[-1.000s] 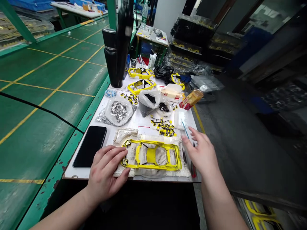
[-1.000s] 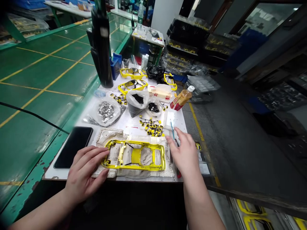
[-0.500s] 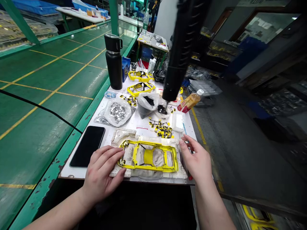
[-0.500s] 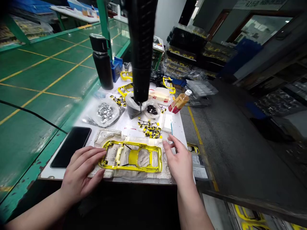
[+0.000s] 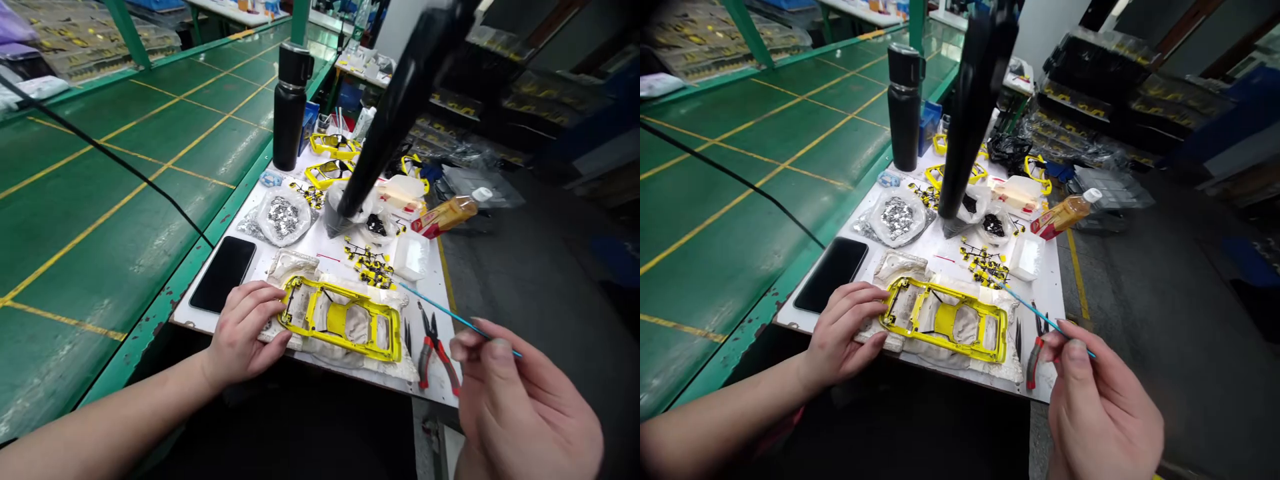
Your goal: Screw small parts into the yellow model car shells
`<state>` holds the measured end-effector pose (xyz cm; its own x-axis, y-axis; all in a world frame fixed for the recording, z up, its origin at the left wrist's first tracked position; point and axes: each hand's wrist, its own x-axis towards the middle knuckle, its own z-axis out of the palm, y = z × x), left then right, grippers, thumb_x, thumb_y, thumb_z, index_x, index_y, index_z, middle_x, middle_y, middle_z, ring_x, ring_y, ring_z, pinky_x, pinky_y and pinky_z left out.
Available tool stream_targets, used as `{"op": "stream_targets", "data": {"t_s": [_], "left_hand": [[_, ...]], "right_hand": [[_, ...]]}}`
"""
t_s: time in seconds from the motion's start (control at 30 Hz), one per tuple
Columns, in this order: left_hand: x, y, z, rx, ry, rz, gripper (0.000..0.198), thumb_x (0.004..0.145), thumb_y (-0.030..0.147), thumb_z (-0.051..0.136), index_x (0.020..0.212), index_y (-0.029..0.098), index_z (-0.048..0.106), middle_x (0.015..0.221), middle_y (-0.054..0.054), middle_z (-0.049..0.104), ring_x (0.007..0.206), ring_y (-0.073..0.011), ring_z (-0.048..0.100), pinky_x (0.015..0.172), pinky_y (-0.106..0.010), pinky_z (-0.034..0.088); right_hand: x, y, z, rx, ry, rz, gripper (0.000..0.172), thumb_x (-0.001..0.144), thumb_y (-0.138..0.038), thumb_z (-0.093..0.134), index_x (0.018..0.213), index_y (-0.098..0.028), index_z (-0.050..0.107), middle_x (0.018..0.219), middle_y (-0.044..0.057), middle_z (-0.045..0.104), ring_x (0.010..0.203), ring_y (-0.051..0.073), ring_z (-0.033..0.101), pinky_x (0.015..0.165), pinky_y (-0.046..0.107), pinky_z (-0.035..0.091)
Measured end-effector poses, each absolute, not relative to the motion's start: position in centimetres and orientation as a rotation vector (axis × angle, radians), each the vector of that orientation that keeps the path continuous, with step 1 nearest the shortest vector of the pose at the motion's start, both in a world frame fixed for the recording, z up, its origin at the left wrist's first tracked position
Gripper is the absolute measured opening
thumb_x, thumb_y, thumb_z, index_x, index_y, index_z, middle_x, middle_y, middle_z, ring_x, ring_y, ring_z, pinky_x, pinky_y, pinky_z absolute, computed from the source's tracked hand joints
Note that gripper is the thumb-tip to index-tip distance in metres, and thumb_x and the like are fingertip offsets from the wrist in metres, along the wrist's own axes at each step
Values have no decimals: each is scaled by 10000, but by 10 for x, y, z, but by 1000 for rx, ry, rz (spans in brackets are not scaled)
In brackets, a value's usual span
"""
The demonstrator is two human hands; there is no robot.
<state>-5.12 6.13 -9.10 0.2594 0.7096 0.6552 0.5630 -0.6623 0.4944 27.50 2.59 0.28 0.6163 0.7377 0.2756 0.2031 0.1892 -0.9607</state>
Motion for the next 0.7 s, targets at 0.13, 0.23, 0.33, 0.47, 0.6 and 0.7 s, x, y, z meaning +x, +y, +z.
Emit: {"op": "stream_targets", "data": {"t_s": [0.13, 0.23, 0.33, 0.47, 0.6, 0.7], "left_hand": [[-52, 61, -89, 2310, 1165, 1402, 283, 991, 315, 726, 1250, 203, 694, 1246, -161, 799, 1198, -345, 722, 1072, -535, 592], [-52, 61, -89, 2266, 1165, 1423, 270, 1021, 365, 694, 1242, 209, 708, 1253, -161, 798, 1196, -342, 727, 1079, -536, 599], [-53, 61, -90, 2244, 1150, 1440, 289, 1064, 435, 647, 1221, 202, 712, 1254, -169, 797, 1208, -343, 729, 1079, -541, 603], [-53, 61, -91, 2215, 1147, 1441, 341, 1099, 508, 596, 1178, 199, 718, 1243, -176, 796, 1195, -337, 729, 1073, -546, 609], [-53, 61, -92, 2205, 1136, 1461, 373, 1108, 530, 578, 1157, 189, 722, 1232, -185, 797, 1186, -336, 730, 1060, -546, 615], [-53, 61, -93, 2207, 1138, 1456, 356, 1095, 526, 598, 1165, 200, 721, 1242, -178, 803, 1197, -340, 739, 1066, -548, 614]], "right_hand": [[263, 28, 4, -1212, -925, 639, 151, 928, -363, 937, 1004, -240, 892, 841, 24, 777, 735, 183, 729, 718, 357, 641], [249, 28, -1, -1208, -947, 732, 169, 956, -374, 919, 1013, -219, 884, 801, 37, 792, 706, 182, 752, 707, 332, 659], [236, 28, -10, -1224, -1010, 795, 177, 987, -364, 896, 1052, -200, 877, 848, 65, 815, 721, 193, 781, 691, 314, 664], [228, 25, -21, -1264, -1087, 832, 140, 1013, -300, 871, 1124, -215, 868, 912, 62, 817, 794, 211, 791, 719, 332, 672], [224, 24, -21, -1270, -1183, 806, 124, 1016, -277, 861, 1122, -213, 867, 990, 63, 812, 828, 206, 777, 752, 339, 666], [221, 25, -19, -1256, -1255, 769, 93, 1027, -273, 840, 1091, -213, 869, 1002, 59, 806, 823, 197, 765, 757, 337, 656]]}}
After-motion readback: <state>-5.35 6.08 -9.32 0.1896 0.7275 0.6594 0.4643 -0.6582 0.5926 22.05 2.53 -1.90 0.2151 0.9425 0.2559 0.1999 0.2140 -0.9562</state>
